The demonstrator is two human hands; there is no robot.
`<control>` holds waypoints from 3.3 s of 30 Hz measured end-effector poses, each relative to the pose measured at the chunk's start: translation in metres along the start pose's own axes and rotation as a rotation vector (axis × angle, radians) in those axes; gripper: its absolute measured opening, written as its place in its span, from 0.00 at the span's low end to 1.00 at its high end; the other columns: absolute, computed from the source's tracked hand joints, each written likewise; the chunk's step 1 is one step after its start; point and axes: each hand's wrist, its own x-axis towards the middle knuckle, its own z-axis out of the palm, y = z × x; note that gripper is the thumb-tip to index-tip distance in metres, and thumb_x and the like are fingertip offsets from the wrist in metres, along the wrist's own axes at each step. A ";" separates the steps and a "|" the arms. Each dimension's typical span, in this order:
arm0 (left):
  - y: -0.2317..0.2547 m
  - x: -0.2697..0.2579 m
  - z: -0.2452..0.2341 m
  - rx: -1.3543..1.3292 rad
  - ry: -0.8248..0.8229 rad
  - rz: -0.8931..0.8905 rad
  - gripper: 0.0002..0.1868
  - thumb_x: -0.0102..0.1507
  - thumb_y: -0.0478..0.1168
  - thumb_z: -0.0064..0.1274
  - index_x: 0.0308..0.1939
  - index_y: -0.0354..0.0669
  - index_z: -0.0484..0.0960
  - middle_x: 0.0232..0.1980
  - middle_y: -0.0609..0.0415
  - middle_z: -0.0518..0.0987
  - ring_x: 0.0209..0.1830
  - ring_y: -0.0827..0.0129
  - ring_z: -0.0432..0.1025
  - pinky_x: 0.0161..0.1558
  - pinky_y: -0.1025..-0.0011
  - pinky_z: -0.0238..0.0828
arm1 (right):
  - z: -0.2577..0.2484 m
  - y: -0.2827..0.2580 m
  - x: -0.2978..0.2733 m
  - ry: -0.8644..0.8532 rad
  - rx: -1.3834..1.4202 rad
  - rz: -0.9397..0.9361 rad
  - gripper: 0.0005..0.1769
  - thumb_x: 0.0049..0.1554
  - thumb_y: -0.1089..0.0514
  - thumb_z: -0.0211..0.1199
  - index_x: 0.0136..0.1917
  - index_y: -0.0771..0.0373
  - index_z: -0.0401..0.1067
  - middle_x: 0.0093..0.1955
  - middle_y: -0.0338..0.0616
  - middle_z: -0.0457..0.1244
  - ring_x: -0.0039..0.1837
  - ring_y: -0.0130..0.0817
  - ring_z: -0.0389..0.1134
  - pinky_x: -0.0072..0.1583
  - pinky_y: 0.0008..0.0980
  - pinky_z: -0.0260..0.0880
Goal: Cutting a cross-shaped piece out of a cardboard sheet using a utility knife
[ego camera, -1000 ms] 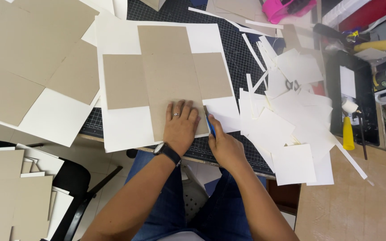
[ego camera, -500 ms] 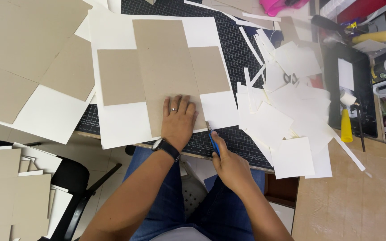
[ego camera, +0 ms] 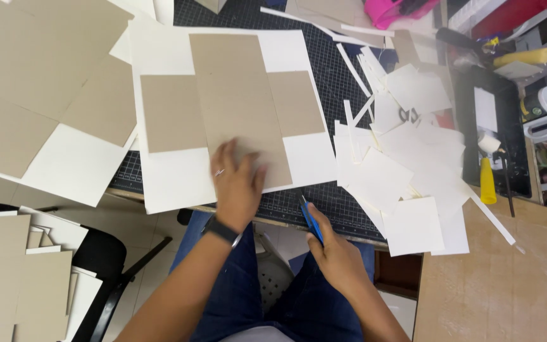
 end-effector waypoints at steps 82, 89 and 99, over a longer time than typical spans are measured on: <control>-0.063 0.033 0.009 0.306 -0.257 -0.031 0.10 0.73 0.42 0.44 0.58 0.55 0.75 0.68 0.50 0.67 0.76 0.53 0.52 0.73 0.54 0.47 | -0.005 -0.073 0.038 0.088 -0.313 -0.276 0.34 0.67 0.58 0.43 0.84 0.54 0.43 0.52 0.70 0.69 0.42 0.58 0.76 0.36 0.43 0.74; -0.063 0.032 0.009 0.310 -0.239 -0.023 0.10 0.73 0.43 0.44 0.57 0.55 0.76 0.68 0.50 0.68 0.76 0.53 0.53 0.72 0.55 0.47 | 0.000 -0.054 0.022 0.064 -0.306 -0.258 0.35 0.66 0.56 0.42 0.84 0.50 0.41 0.54 0.70 0.69 0.43 0.61 0.76 0.35 0.45 0.74; -0.066 0.033 0.010 0.278 -0.103 0.065 0.15 0.66 0.40 0.45 0.56 0.50 0.79 0.68 0.45 0.70 0.70 0.48 0.61 0.67 0.48 0.59 | 0.017 -0.017 0.009 0.015 -0.321 -0.102 0.38 0.67 0.48 0.44 0.85 0.32 0.35 0.38 0.37 0.65 0.35 0.38 0.66 0.35 0.41 0.62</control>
